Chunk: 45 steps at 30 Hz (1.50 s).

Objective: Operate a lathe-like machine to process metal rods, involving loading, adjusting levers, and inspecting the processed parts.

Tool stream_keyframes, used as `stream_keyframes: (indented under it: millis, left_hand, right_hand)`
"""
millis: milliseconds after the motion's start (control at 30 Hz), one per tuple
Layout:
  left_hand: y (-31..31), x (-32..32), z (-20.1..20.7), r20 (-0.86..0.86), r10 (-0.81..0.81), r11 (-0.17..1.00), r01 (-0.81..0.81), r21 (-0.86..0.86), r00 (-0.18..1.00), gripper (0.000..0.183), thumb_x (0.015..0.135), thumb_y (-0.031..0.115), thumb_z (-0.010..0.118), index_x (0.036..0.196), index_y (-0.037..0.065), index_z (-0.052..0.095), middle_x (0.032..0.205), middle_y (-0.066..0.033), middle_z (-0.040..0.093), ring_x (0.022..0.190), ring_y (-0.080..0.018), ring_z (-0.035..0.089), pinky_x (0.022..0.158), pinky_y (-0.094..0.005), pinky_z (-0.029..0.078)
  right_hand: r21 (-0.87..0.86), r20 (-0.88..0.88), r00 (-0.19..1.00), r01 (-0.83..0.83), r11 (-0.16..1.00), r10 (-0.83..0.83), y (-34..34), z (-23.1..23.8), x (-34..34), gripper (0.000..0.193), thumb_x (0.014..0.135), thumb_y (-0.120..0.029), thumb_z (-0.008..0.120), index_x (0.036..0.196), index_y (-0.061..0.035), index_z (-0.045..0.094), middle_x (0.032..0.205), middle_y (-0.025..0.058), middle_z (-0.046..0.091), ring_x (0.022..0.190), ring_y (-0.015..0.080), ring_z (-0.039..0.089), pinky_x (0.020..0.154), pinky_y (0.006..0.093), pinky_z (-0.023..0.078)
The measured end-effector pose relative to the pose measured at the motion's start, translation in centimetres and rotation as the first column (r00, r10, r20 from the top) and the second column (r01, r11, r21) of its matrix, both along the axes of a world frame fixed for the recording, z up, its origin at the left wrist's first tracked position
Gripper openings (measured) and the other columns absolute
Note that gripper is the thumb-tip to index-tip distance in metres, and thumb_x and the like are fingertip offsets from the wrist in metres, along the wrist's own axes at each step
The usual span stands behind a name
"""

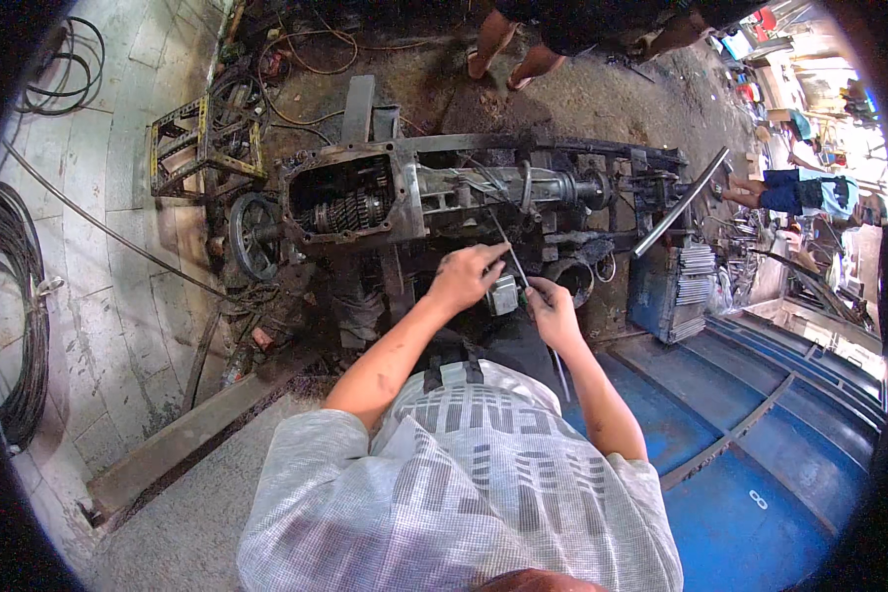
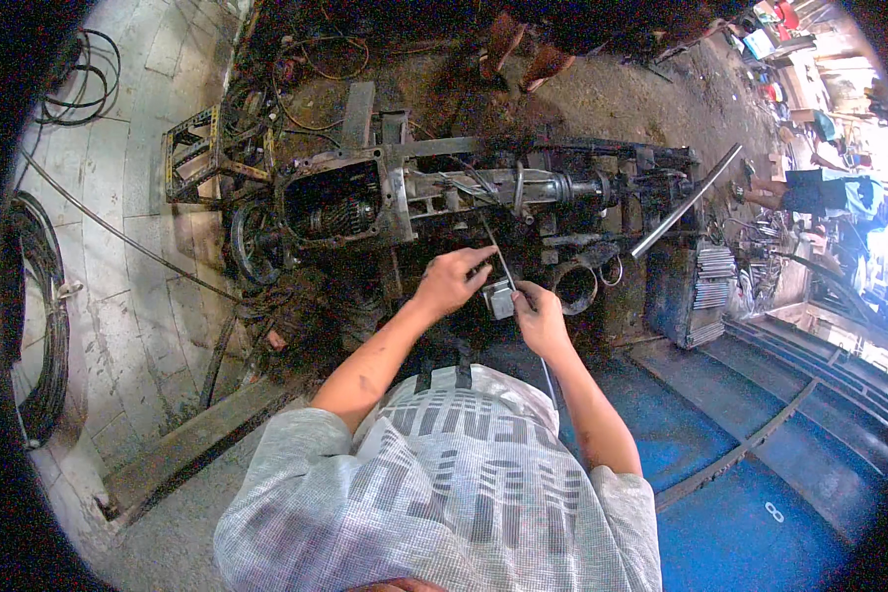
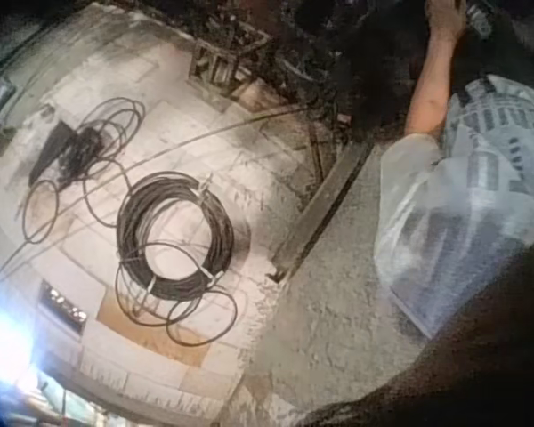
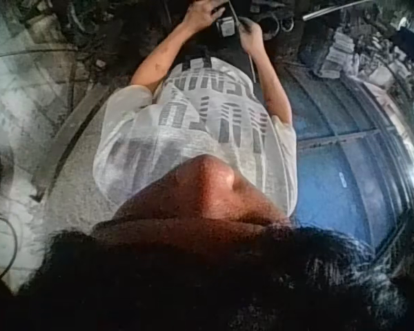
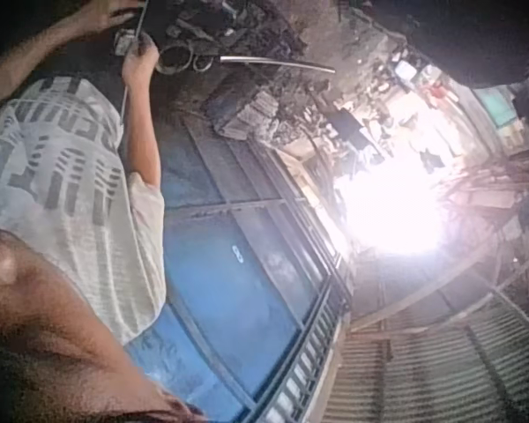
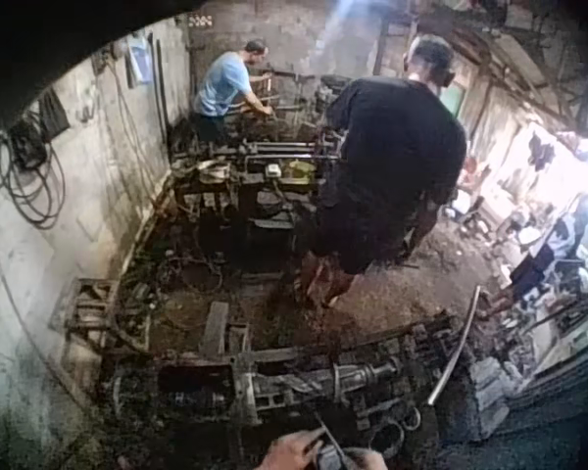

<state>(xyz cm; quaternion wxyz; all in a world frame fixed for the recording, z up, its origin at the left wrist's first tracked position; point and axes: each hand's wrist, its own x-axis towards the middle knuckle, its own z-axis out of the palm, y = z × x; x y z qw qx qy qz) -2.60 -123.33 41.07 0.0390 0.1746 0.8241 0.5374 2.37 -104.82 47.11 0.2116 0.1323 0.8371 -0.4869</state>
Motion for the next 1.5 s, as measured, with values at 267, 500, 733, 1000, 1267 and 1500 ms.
stream_keyframes:
  millis: [267,500,733,1000,1267,1500]
  left_hand:
    - [2.3,0.3,0.1,0.016,0.029,0.999,-0.029,-0.046,0.999,0.026,0.085,0.015,0.061,0.108,0.005,0.066,0.101,-0.0153,0.066,0.092,-0.0318,0.064,0.081,-0.0371,0.052]
    - [4.6,0.5,0.5,-0.008,0.308,0.951,-0.308,0.024,0.951,0.027,0.086,0.013,0.061,0.112,0.006,0.065,0.101,-0.0156,0.065,0.092,-0.0313,0.064,0.081,-0.0354,0.05]
    - [8.3,3.5,2.1,0.005,0.508,0.855,-0.503,-0.127,0.862,0.036,0.084,0.003,0.058,0.12,0.004,0.059,0.108,-0.0179,0.063,0.098,-0.03,0.063,0.085,-0.0348,0.048]
    - [15.8,9.3,-0.5,0.149,0.819,0.564,-0.826,-0.026,0.554,0.045,0.091,0.003,0.054,0.135,0.006,0.046,0.115,-0.0106,0.059,0.086,-0.018,0.061,0.075,-0.0307,0.048]
    - [22.4,15.2,-13.4,0.651,0.718,0.443,-0.883,-0.154,0.246,0.018,0.085,0.006,0.062,0.1,-0.004,0.063,0.083,-0.0085,0.063,0.072,-0.0144,0.06,0.066,-0.0299,0.048]
    - [25.4,15.6,-18.8,0.807,0.59,0.548,-0.75,-0.372,0.03,0.031,0.089,0.024,0.06,0.102,-0.004,0.061,0.088,-0.0119,0.062,0.082,-0.0198,0.058,0.072,-0.0348,0.043]
  right_hand:
    - [-0.041,0.037,0.999,0.013,0.999,-0.012,0.7,-0.6,-1.1,0.023,0.089,-0.012,0.055,0.094,0.0077,0.064,0.062,0.0088,0.059,0.054,0.0128,0.054,0.053,0.0307,0.043]
    - [-0.238,0.221,0.975,0.071,0.969,-0.017,-0.5,1.8,-6.8,0.02,0.086,-0.013,0.056,0.079,0.0026,0.066,0.057,0.0028,0.052,0.043,0.0121,0.046,0.039,0.0293,0.038]
    - [-0.319,-0.009,0.968,-0.241,0.916,0.252,3.6,-1.0,-4.5,0.031,0.088,-0.019,0.057,0.104,0.0076,0.063,0.088,0.0245,0.067,0.08,0.029,0.067,0.072,0.037,0.049]
    - [0.257,-0.767,0.584,-0.1,0.961,0.266,25.8,3.9,-13.8,0.017,0.084,-0.014,0.062,0.096,-0.0024,0.066,0.093,0.018,0.067,0.087,0.0345,0.064,0.078,0.04,0.051]
    - [0.723,-0.562,0.557,-0.026,0.69,0.611,33.7,0.0,-19.6,0.026,0.085,-0.026,0.052,0.1,-0.0097,0.065,0.097,0.0106,0.063,0.098,0.0316,0.055,0.093,0.0455,0.036]
    - [0.765,-0.456,0.636,-0.077,0.639,0.622,33.6,0.4,-19.5,0.03,0.084,-0.026,0.05,0.104,-0.0078,0.063,0.103,0.0126,0.062,0.104,0.0317,0.053,0.099,0.0471,0.035]
